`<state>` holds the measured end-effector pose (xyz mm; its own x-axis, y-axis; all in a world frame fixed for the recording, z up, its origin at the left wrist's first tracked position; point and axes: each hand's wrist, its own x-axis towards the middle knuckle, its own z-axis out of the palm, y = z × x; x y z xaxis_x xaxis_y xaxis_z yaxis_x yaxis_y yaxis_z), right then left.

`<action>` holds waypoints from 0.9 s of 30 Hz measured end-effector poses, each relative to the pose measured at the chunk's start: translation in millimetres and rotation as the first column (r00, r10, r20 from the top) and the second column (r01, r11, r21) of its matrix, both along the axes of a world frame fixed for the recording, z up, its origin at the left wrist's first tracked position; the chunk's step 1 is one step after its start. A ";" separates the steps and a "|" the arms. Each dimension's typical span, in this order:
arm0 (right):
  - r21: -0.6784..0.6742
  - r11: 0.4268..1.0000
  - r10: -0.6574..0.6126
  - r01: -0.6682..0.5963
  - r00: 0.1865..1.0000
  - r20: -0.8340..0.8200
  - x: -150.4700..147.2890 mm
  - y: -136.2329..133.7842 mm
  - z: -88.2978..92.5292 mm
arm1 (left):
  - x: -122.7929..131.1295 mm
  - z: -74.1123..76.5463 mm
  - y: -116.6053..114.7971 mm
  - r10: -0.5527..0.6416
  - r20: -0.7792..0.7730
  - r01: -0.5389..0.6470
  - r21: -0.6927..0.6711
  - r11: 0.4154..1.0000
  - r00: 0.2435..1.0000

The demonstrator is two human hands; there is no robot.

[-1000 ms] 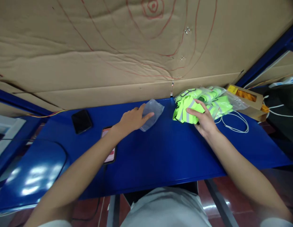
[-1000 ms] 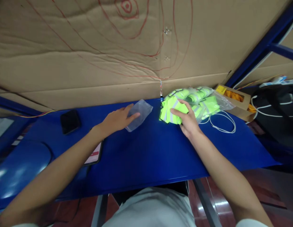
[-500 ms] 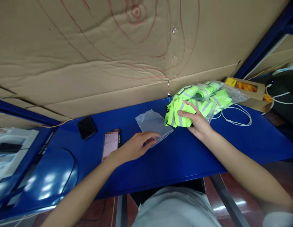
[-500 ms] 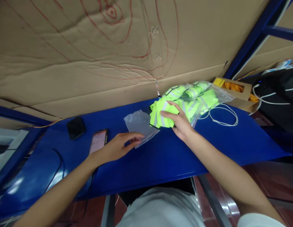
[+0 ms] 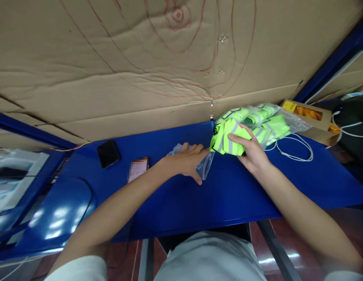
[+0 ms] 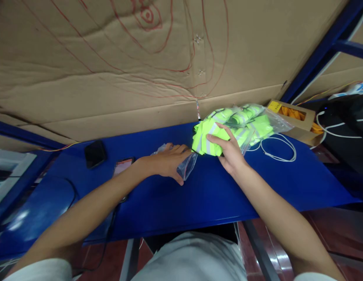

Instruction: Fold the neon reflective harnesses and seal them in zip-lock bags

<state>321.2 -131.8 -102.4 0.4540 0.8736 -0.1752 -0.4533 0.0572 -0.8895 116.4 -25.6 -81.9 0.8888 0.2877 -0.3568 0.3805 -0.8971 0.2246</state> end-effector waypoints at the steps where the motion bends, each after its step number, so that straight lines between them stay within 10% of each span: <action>1: 0.001 1.000 0.005 -0.005 1.000 0.007 0.4 -0.4 0.4 | -2.0 -2.0 -1.1 0.016 0.035 -0.016 -0.009 1.000 0.999; 11: -0.012 0.998 0.060 -0.059 0.996 0.061 -16.5 -2.7 -2.0 | -13.6 -20.3 -10.5 0.321 0.450 -0.307 -0.106 0.946 0.833; 27: -0.122 0.946 0.318 -0.300 0.795 0.516 -8.2 -0.2 -8.8 | -11.8 -38.2 -18.9 0.237 0.573 -0.370 0.125 0.921 0.785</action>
<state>313.0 -131.9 -111.3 0.1917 0.9812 -0.0210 0.0912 -0.0391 -0.9951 104.6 -44.5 -120.1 0.7684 0.5865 0.2559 0.5188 -0.8051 0.2874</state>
